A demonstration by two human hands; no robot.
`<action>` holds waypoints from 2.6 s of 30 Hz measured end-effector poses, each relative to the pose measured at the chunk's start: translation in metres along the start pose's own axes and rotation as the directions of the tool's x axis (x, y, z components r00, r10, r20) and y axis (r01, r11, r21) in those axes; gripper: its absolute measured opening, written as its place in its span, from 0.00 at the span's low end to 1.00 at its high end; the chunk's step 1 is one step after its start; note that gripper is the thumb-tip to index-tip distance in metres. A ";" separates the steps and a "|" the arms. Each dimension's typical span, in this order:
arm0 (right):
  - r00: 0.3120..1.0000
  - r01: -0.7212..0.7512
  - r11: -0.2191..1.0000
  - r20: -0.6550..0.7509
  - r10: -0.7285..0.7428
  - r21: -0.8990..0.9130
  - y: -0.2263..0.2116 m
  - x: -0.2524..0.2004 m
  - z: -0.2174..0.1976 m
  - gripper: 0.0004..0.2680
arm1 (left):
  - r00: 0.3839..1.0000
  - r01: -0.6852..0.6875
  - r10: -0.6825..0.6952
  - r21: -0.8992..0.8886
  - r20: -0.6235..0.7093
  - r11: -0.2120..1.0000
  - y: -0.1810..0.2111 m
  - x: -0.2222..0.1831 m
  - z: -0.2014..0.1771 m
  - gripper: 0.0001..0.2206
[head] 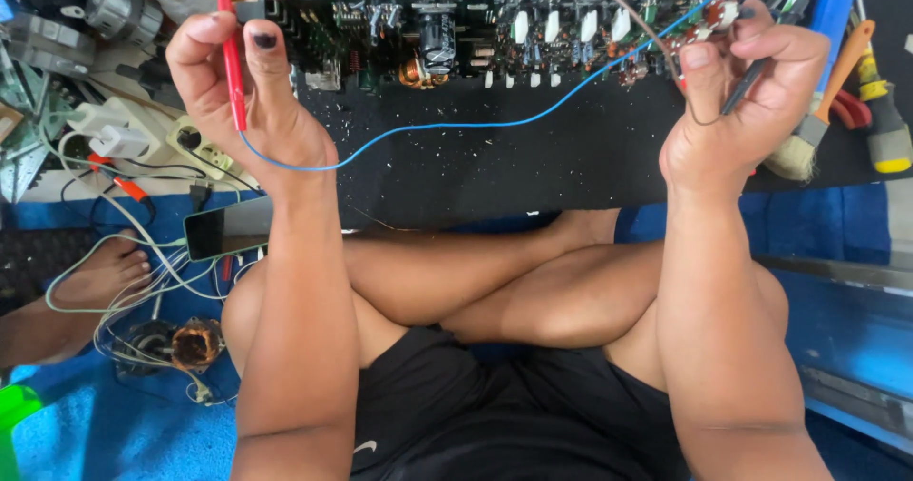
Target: Repairing an electronic circuit board by testing points with a multimeter and soldering components.
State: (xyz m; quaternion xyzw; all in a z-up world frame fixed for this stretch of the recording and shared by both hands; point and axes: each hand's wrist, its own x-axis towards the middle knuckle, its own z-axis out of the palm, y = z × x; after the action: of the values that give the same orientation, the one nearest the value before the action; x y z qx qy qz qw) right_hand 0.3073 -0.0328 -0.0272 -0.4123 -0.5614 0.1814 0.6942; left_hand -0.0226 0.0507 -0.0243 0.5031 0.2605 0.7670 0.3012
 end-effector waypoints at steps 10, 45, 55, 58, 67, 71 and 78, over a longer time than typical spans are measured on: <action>0.997 0.051 0.996 0.048 -0.055 0.077 -0.008 -0.006 -0.001 0.16 | 0.994 0.109 -0.098 -0.265 0.054 0.958 0.003 -0.020 -0.004 0.08; 0.985 -0.147 0.961 0.055 0.163 -0.232 -0.060 -0.049 -0.052 0.07 | 0.762 0.186 -0.335 0.308 0.554 0.933 0.073 -0.060 0.020 0.13; 0.835 0.003 0.995 0.548 0.053 -0.101 -0.048 -0.039 0.007 0.13 | 0.641 0.069 -0.349 0.401 0.684 0.914 0.046 -0.059 0.051 0.12; 0.815 -0.141 0.959 0.521 0.253 -0.245 -0.054 -0.036 0.006 0.08 | 0.626 0.065 -0.368 0.424 0.688 0.903 0.041 -0.056 0.055 0.11; 0.781 -0.238 0.778 0.362 0.510 -0.582 -0.049 -0.042 0.006 0.06 | 0.531 0.053 -0.404 0.447 0.745 0.893 0.032 -0.049 0.060 0.08; 0.735 -0.357 0.777 0.357 0.576 -0.517 -0.044 -0.043 0.009 0.09 | 0.524 0.080 -0.428 0.458 0.737 0.885 0.025 -0.049 0.060 0.07; 0.715 -0.358 0.797 0.405 0.569 -0.487 -0.040 -0.041 0.016 0.08 | 0.543 0.028 -0.415 0.478 0.730 0.878 0.022 -0.052 0.060 0.08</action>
State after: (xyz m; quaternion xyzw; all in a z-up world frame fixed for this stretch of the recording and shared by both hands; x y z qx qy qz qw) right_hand 0.2718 -0.0801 -0.0218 -0.5992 -0.6302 0.3496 0.3487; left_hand 0.0446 0.0041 -0.0197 0.8113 0.3103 0.3290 0.3705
